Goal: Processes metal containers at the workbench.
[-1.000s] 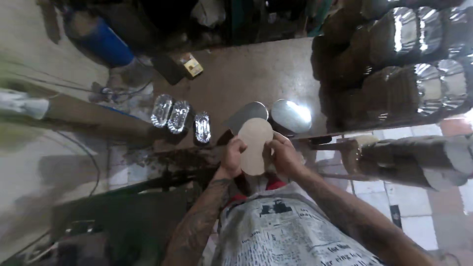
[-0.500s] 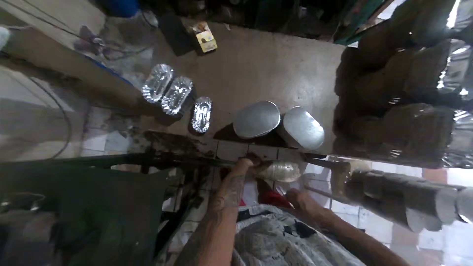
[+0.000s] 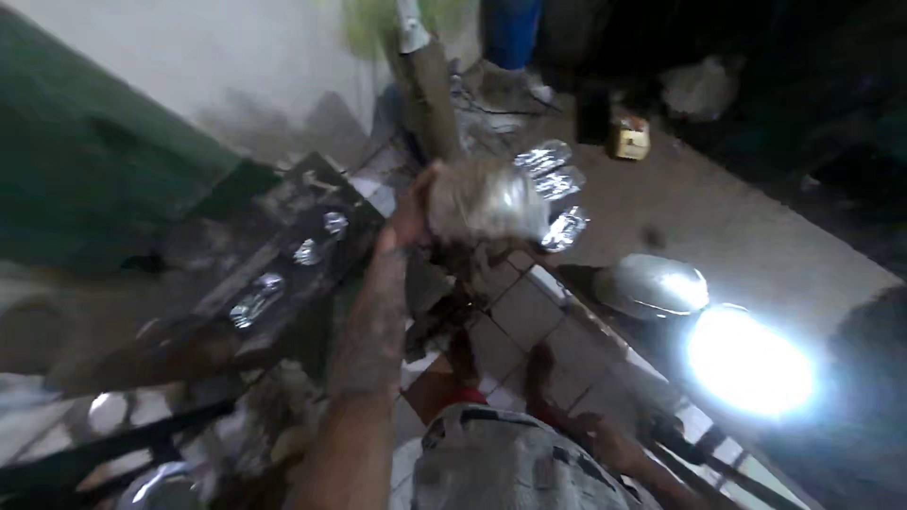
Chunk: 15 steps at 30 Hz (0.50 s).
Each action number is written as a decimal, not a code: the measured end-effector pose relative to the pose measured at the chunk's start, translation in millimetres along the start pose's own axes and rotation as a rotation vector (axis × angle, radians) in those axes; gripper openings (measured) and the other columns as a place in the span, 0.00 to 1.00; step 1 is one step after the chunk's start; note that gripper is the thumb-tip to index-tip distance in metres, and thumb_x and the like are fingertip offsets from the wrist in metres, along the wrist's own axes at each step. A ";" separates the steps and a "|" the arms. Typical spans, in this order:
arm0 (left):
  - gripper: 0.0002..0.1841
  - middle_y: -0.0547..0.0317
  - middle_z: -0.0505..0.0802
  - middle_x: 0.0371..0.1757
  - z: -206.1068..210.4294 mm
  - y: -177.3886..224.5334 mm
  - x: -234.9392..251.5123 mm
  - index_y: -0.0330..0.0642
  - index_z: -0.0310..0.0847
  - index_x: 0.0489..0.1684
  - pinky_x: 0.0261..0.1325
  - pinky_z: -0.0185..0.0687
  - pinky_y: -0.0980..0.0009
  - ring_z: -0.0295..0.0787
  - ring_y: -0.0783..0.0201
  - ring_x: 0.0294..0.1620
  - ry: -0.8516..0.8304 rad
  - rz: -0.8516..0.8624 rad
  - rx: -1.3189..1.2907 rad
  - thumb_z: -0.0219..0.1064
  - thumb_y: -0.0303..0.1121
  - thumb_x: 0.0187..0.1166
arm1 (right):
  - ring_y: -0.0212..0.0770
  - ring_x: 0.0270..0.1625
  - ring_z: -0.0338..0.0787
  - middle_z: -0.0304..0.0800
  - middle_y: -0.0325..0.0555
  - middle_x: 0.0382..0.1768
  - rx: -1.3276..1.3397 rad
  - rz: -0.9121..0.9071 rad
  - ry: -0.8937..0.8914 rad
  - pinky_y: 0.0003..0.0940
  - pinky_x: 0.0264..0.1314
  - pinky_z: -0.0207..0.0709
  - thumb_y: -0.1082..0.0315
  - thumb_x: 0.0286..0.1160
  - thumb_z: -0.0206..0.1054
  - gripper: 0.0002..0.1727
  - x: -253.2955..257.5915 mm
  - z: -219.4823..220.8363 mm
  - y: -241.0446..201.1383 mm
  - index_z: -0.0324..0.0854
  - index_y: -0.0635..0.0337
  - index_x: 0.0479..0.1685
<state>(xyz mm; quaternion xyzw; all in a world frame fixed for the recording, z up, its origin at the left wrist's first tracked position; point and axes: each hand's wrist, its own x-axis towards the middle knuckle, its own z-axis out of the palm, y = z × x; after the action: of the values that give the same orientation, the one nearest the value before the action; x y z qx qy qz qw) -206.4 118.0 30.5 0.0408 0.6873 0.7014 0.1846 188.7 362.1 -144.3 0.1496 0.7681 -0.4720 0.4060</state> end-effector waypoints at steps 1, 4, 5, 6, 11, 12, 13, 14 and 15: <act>0.20 0.64 0.90 0.52 -13.2 7.1 15.8 0.46 0.76 0.67 0.55 0.87 0.71 0.87 0.75 0.51 0.145 0.050 -0.110 0.41 0.43 0.96 | 0.55 0.65 0.89 0.89 0.62 0.63 -0.016 0.001 -0.006 0.51 0.75 0.78 0.67 0.81 0.67 0.19 5.1 0.7 -13.8 0.85 0.67 0.66; 0.29 0.42 0.75 0.83 -59.4 -8.0 16.2 0.33 0.59 0.88 0.86 0.63 0.60 0.70 0.58 0.84 0.288 0.137 0.315 0.35 0.44 0.97 | 0.56 0.64 0.90 0.89 0.64 0.61 -0.070 -0.088 0.084 0.52 0.74 0.79 0.69 0.81 0.66 0.18 31.2 2.5 -51.7 0.84 0.70 0.64; 0.33 0.37 0.74 0.84 -83.6 -26.0 4.0 0.33 0.59 0.89 0.88 0.61 0.49 0.69 0.49 0.86 0.236 0.079 0.666 0.34 0.49 0.97 | 0.57 0.61 0.90 0.90 0.66 0.58 -0.064 -0.148 0.154 0.52 0.71 0.80 0.72 0.79 0.65 0.18 43.0 0.9 -71.1 0.84 0.72 0.64; 0.37 0.33 0.81 0.76 -110.0 -44.6 -7.0 0.34 0.67 0.83 0.82 0.65 0.38 0.76 0.40 0.80 0.227 -0.012 0.907 0.35 0.58 0.94 | 0.56 0.58 0.91 0.90 0.67 0.55 -0.055 -0.208 0.231 0.52 0.68 0.82 0.74 0.79 0.63 0.18 57.3 -1.8 -93.6 0.83 0.74 0.63; 0.30 0.34 0.90 0.45 -238.0 -64.3 -66.6 0.32 0.86 0.53 0.56 0.80 0.34 0.89 0.39 0.48 -0.073 -0.232 1.020 0.50 0.55 0.92 | 0.53 0.53 0.92 0.91 0.63 0.50 -0.190 -0.570 0.527 0.50 0.62 0.85 0.72 0.83 0.61 0.14 127.2 -14.9 -248.3 0.84 0.74 0.57; 0.29 0.37 0.89 0.38 -247.1 -54.3 -87.3 0.31 0.86 0.46 0.50 0.83 0.38 0.88 0.42 0.41 -0.167 -0.213 1.016 0.50 0.53 0.93 | 0.54 0.51 0.92 0.91 0.62 0.47 -0.307 -0.741 0.575 0.51 0.59 0.86 0.74 0.80 0.63 0.12 142.7 -12.1 -274.0 0.86 0.73 0.53; 0.28 0.39 0.89 0.37 -258.4 -51.8 -106.6 0.33 0.86 0.43 0.49 0.83 0.40 0.89 0.44 0.40 -0.245 -0.204 1.052 0.51 0.52 0.93 | 0.55 0.51 0.93 0.93 0.59 0.46 -0.447 -0.909 0.602 0.53 0.57 0.87 0.76 0.76 0.64 0.11 158.0 -6.9 -297.5 0.89 0.69 0.51; 0.27 0.41 0.91 0.41 -276.4 -61.3 -120.8 0.36 0.87 0.45 0.53 0.83 0.39 0.90 0.44 0.44 -0.284 -0.189 1.121 0.53 0.53 0.92 | 0.57 0.54 0.94 0.94 0.58 0.49 -0.604 -1.040 0.577 0.56 0.58 0.87 0.76 0.76 0.65 0.11 169.9 -0.7 -322.3 0.91 0.66 0.50; 0.26 0.43 0.93 0.50 -300.5 -80.5 -130.0 0.41 0.89 0.50 0.61 0.83 0.39 0.91 0.45 0.52 -0.286 -0.153 1.193 0.54 0.55 0.90 | 0.56 0.60 0.93 0.95 0.54 0.54 -0.761 -1.184 0.512 0.55 0.64 0.86 0.77 0.75 0.66 0.13 182.8 5.1 -345.3 0.92 0.61 0.52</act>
<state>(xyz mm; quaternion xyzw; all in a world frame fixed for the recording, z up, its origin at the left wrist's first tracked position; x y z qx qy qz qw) -162.8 -209.2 -38.4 0.1812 0.9306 0.1685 0.2698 -134.9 153.8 -76.9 -0.3343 0.9009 -0.2637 -0.0838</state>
